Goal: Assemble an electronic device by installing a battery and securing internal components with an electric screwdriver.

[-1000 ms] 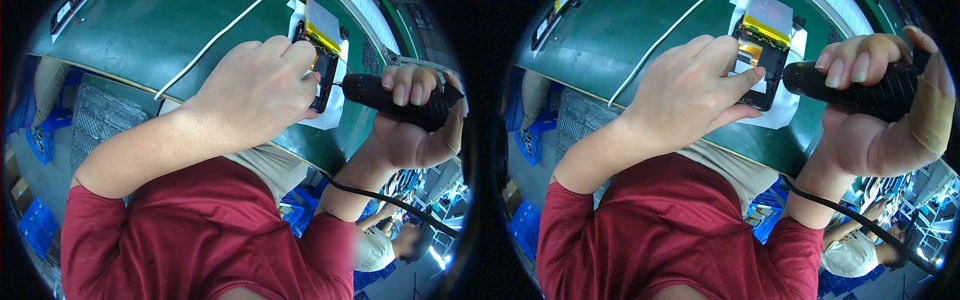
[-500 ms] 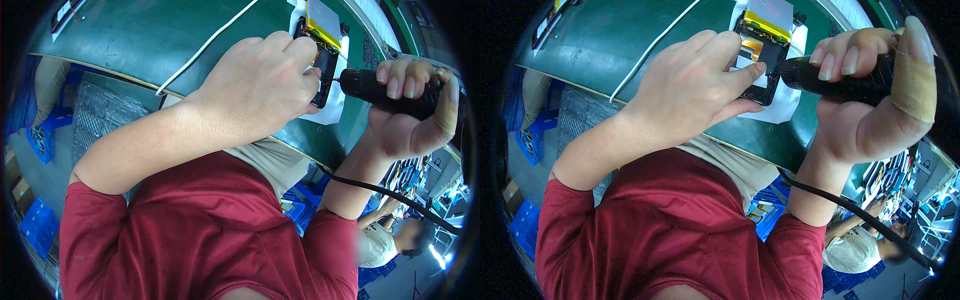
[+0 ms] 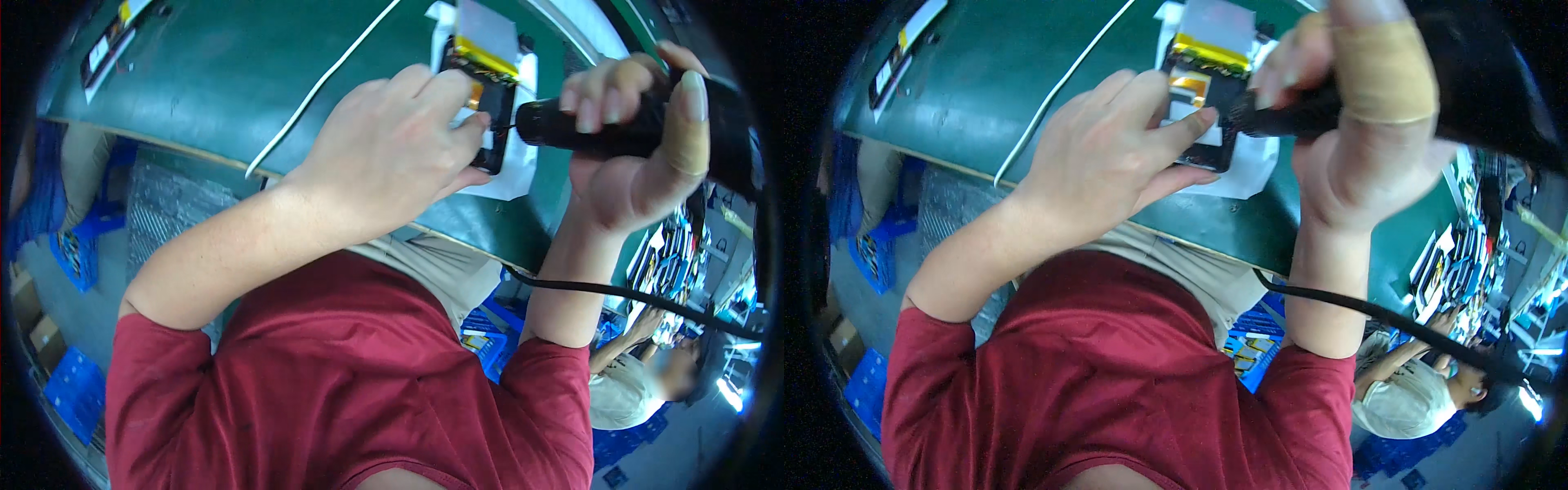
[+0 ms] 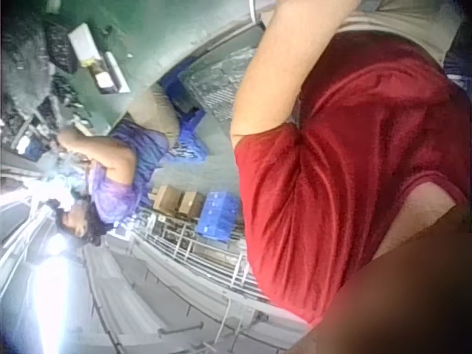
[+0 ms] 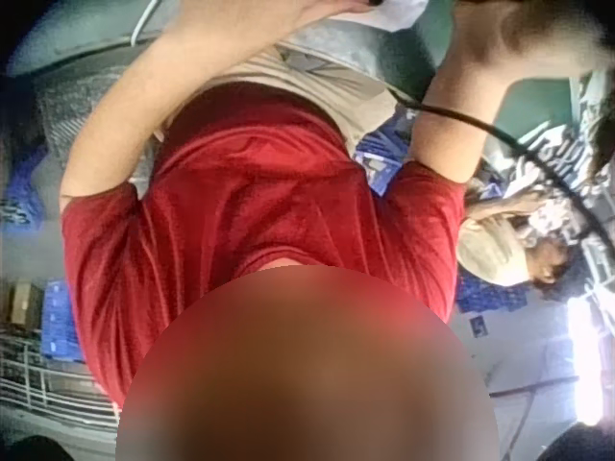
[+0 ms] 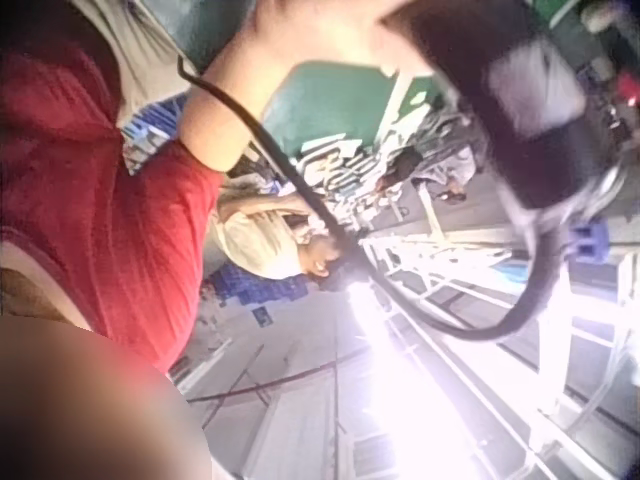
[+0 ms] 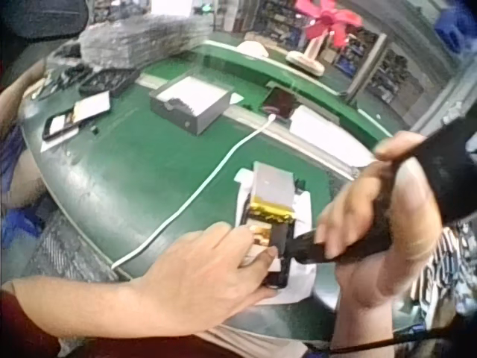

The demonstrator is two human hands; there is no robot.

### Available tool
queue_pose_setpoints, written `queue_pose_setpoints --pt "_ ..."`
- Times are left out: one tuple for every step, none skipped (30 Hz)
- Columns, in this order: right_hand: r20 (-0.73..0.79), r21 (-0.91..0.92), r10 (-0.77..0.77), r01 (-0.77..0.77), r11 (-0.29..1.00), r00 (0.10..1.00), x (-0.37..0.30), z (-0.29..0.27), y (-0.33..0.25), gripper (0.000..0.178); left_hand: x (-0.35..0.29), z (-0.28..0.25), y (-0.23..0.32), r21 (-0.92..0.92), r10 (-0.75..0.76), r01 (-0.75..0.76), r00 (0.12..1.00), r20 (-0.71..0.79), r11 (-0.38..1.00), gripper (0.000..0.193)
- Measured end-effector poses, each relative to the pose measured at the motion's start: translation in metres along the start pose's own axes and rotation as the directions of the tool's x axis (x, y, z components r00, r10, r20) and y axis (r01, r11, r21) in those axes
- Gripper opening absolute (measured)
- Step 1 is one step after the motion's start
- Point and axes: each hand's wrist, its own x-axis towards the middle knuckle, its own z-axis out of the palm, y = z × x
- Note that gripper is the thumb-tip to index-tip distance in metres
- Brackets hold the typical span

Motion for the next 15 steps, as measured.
queue_pose_setpoints --pt "0.084 0.095 -0.048 0.04 0.995 0.995 0.002 -0.008 0.001 0.053 0.0 -0.001 0.002 -0.009 0.001 -0.001 1.0 -0.005 1.0 0.048" --pt "0.08 0.028 -0.156 0.154 0.988 0.985 0.001 -0.016 -0.004 0.062 0.0 -0.002 0.001 -0.006 0.023 -0.023 0.999 -0.025 1.0 0.048" --pt "0.111 0.158 -0.184 0.165 0.973 0.977 -0.001 -0.028 -0.019 0.061 0.002 -0.004 0.004 -0.023 0.02 -0.02 1.0 -0.017 1.0 0.049" --pt "0.099 0.181 -0.201 0.181 0.967 0.975 0.0 -0.049 -0.036 0.054 0.004 -0.006 0.007 -0.04 0.018 -0.018 1.0 -0.007 0.999 0.049" --pt "0.01 0.199 -0.184 0.178 0.964 0.983 -0.005 -0.068 -0.046 0.049 0.008 -0.002 0.01 -0.044 0.022 -0.022 1.0 0.001 0.999 0.052" --pt "-0.152 0.147 -0.157 0.179 0.973 0.976 -0.009 -0.077 -0.041 0.045 0.007 -0.002 0.01 -0.041 0.005 -0.004 1.0 0.02 0.999 0.052" --pt "-0.261 0.092 -0.109 0.137 0.986 0.959 -0.009 -0.085 -0.028 0.041 0.006 -0.003 0.01 -0.038 -0.012 0.013 0.999 0.039 0.999 0.053" --pt "-0.343 0.117 0.002 0.04 0.992 0.939 -0.011 -0.096 -0.02 0.038 0.01 -0.003 0.012 -0.043 -0.013 0.016 0.998 0.067 0.999 0.058" --pt "-0.411 0.031 0.004 0.01 0.999 0.912 -0.011 -0.102 -0.005 0.035 0.012 -0.002 0.012 -0.069 -0.013 0.017 0.998 0.06 0.998 0.061" --pt "-0.68 -0.178 -0.106 -0.024 0.984 0.725 0.007 -0.03 -0.017 0.025 0.008 -0.005 0.01 -0.064 -0.038 0.041 0.998 0.041 0.997 0.065" --pt "-0.699 -0.086 -0.055 -0.008 0.996 0.713 0.01 -0.031 -0.016 0.021 0.007 -0.005 0.008 -0.081 -0.037 0.04 0.999 0.039 0.996 0.071" --pt "-0.667 -0.08 -0.058 0.005 0.997 0.743 0.008 -0.036 -0.013 0.021 0.008 -0.007 0.009 -0.082 -0.016 0.02 0.999 0.045 0.996 0.071" --pt "-0.662 -0.063 -0.051 0.012 0.998 0.748 0.009 -0.036 -0.014 0.021 0.01 -0.009 0.01 -0.105 -0.058 0.066 0.995 0.078 0.992 0.071" --pt "-0.654 -0.04 -0.035 0.012 0.999 0.756 0.008 -0.034 -0.014 0.022 0.009 -0.01 0.01 -0.125 -0.11 0.124 0.987 0.113 0.984 0.071" --pt "-0.654 -0.065 -0.029 -0.017 0.998 0.756 0.007 -0.04 -0.008 0.023 0.01 -0.009 0.008 -0.139 -0.104 0.12 0.988 0.118 0.983 0.07"
